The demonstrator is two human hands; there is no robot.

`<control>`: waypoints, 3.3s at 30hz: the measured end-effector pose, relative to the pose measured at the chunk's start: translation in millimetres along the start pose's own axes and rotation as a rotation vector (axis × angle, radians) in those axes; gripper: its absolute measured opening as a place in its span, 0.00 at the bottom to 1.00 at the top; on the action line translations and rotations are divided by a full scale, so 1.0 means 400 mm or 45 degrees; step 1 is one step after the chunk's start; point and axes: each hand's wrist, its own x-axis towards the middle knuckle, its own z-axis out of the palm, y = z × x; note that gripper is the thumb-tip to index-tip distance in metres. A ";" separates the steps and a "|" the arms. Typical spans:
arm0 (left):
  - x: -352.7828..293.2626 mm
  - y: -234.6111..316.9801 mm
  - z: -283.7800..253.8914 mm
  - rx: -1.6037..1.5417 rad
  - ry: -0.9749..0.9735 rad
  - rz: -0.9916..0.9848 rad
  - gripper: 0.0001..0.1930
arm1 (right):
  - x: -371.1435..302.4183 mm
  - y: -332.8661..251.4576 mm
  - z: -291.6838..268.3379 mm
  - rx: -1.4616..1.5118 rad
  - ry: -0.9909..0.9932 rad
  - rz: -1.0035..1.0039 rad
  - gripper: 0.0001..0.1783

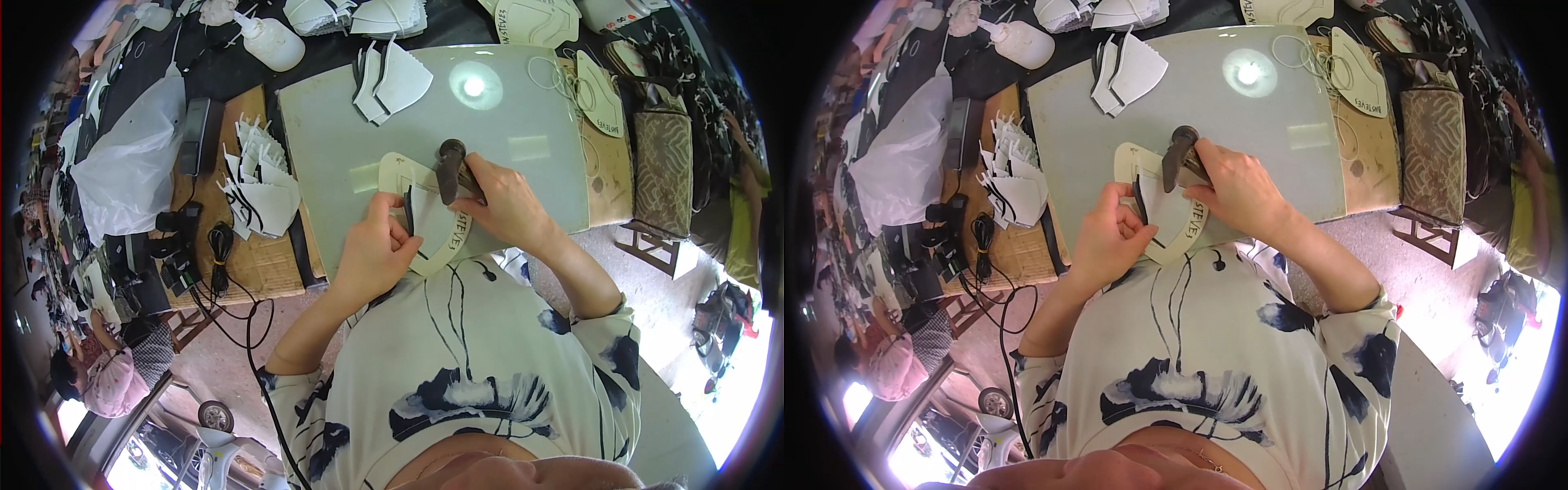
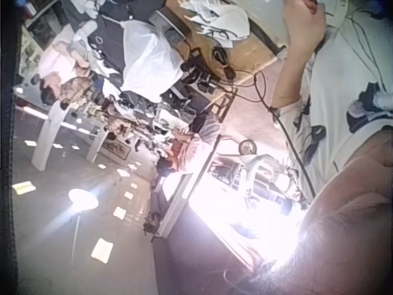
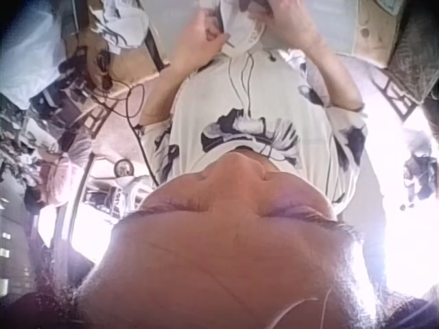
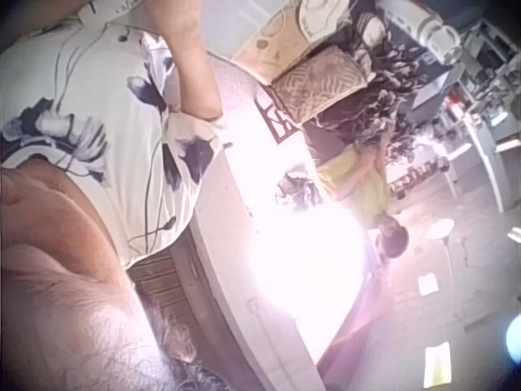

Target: Assembling shoe upper components by hammering them on a workspace and bundling finished pieces with a rubber band.

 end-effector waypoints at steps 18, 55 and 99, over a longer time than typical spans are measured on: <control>0.060 -0.046 -0.038 1.050 -0.014 1.225 0.22 | 0.006 -0.008 -0.017 0.006 -0.055 0.023 0.22; 0.132 -0.010 -0.014 0.529 0.678 0.582 0.11 | 0.083 -0.039 -0.067 -0.560 -0.245 -0.181 0.08; 0.155 -0.036 -0.008 0.790 0.655 1.020 0.14 | 0.117 -0.042 -0.098 -0.608 -0.239 -0.213 0.09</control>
